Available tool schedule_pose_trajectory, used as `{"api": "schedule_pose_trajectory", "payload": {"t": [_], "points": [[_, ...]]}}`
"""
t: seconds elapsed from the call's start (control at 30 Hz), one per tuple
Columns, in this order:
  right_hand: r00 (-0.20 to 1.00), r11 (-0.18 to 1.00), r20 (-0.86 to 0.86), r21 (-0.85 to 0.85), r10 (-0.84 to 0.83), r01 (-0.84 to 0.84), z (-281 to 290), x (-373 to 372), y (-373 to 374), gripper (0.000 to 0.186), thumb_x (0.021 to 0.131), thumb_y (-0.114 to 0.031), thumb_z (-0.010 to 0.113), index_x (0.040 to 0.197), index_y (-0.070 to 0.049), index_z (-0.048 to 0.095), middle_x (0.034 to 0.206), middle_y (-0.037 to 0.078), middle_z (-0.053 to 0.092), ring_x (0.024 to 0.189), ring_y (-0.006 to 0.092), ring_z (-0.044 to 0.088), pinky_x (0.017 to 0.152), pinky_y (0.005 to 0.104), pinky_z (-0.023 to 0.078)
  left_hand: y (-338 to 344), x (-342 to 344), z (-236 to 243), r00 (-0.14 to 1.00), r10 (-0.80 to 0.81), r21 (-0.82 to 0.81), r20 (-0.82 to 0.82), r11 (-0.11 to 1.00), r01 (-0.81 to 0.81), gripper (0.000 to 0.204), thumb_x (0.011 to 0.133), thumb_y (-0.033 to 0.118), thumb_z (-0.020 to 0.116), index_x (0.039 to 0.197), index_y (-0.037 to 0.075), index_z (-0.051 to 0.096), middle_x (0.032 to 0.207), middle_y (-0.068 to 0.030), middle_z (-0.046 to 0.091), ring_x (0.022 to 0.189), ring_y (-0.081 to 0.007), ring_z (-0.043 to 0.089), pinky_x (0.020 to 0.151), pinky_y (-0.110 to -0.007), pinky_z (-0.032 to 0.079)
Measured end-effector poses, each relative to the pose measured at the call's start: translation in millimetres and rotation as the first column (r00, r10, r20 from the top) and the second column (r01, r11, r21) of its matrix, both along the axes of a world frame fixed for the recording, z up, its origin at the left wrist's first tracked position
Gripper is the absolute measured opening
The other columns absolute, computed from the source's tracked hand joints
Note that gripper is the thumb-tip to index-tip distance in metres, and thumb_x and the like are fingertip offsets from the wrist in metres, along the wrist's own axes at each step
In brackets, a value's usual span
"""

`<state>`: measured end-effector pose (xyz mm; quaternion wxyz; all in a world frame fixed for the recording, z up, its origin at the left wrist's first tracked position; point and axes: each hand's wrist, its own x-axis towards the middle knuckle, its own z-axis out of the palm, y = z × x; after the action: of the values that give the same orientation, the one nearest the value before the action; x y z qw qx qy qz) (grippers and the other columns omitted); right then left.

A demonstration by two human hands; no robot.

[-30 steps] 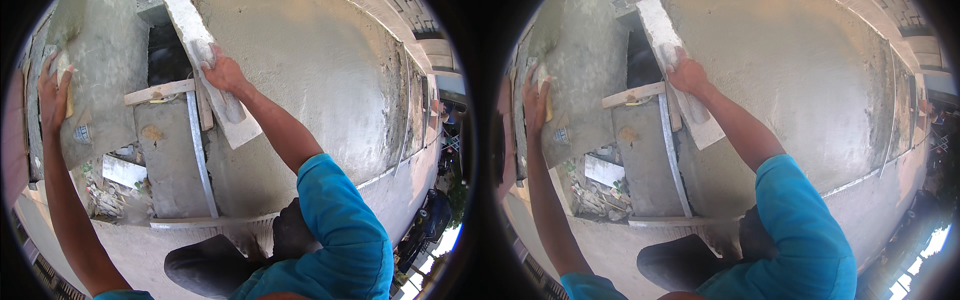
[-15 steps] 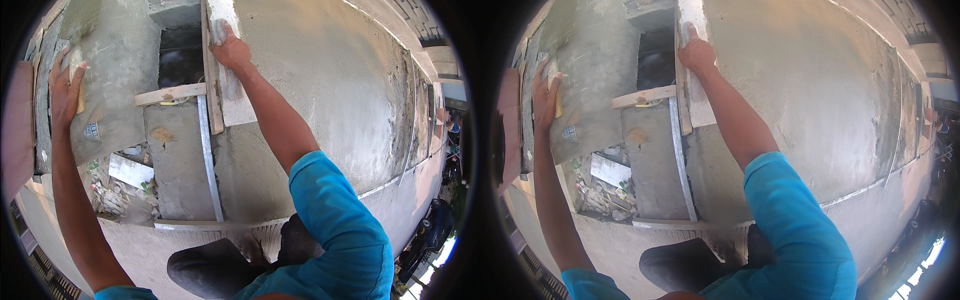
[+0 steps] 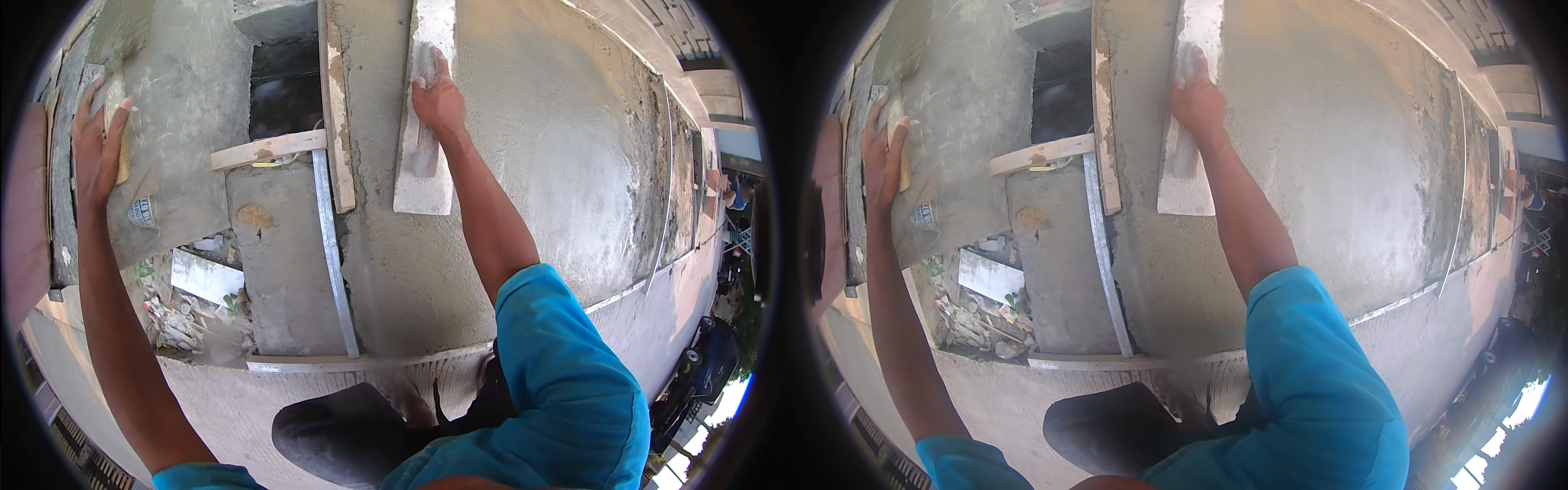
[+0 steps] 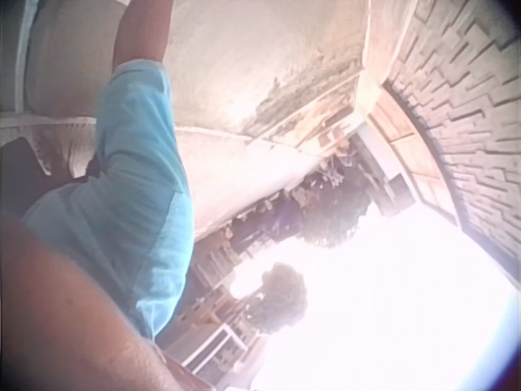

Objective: The person smooths a freshly poured concrete floor using a trowel and a long straightedge. They repeatedly level and finish the surface, moving across the area to create a flat, even finish.

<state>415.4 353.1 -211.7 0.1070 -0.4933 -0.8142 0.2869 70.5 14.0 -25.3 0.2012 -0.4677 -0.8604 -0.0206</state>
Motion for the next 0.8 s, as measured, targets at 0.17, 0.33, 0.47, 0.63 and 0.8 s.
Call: {"api": "schedule_pose_trajectory", "payload": {"t": [0.17,0.33,0.47,0.63,0.8], "points": [[0.987,0.988,0.071,-0.057,0.147,-0.143,13,-47,-46,0.075,0.094,-0.032,0.052,0.159,-0.026,0.015,0.100,0.023,0.071,0.094,0.0416,0.069,0.086,0.0495,0.055,-3,-9,3,0.999,-0.044,-0.012,0.007,0.999,0.044,0.051,0.100,0.046,0.054,0.117,0.001,0.070,0.154,-0.0115,0.040,0.143,-0.0313,0.033,0.119,-0.044,0.024],[0.990,0.992,0.115,-0.100,0.087,-0.075,7,-41,-40,0.074,0.094,-0.031,0.052,0.159,-0.027,0.016,0.105,0.023,0.070,0.100,0.0408,0.068,0.090,0.0486,0.054,1,-16,-8,0.997,-0.072,-0.015,-0.025,0.997,0.072,0.052,0.101,0.045,0.052,0.116,-0.001,0.070,0.154,-0.0115,0.039,0.143,-0.0311,0.033,0.119,-0.044,0.024],[0.992,0.996,0.129,-0.090,0.015,-0.004,9,-3,-17,0.074,0.094,-0.030,0.052,0.159,-0.027,0.017,0.109,0.023,0.070,0.104,0.0407,0.067,0.092,0.0482,0.052,-8,-21,3,0.996,-0.078,-0.050,-0.044,0.996,0.076,0.052,0.102,0.045,0.052,0.120,-0.001,0.069,0.155,-0.0109,0.039,0.144,-0.0306,0.032,0.119,-0.044,0.024],[0.993,0.993,0.015,-0.016,-0.118,0.118,1,57,18,0.074,0.093,-0.031,0.055,0.158,-0.024,0.019,0.110,0.024,0.070,0.101,0.0415,0.067,0.092,0.0482,0.052,-7,-22,-8,0.998,-0.022,-0.084,-0.060,0.996,0.017,0.054,0.102,0.045,0.052,0.126,-0.001,0.065,0.156,-0.0099,0.036,0.145,-0.0304,0.030,0.119,-0.042,0.023],[0.946,0.959,-0.162,-0.014,-0.280,0.282,-22,75,74,0.075,0.092,-0.033,0.063,0.154,-0.010,0.026,0.097,0.021,0.072,0.071,0.0319,0.072,0.083,0.0447,0.054,-3,-19,-6,0.997,-0.080,-0.044,-0.016,0.996,0.079,0.052,0.102,0.043,0.052,0.122,-0.003,0.066,0.156,-0.0100,0.037,0.144,-0.0309,0.031,0.119,-0.042,0.022]]}}
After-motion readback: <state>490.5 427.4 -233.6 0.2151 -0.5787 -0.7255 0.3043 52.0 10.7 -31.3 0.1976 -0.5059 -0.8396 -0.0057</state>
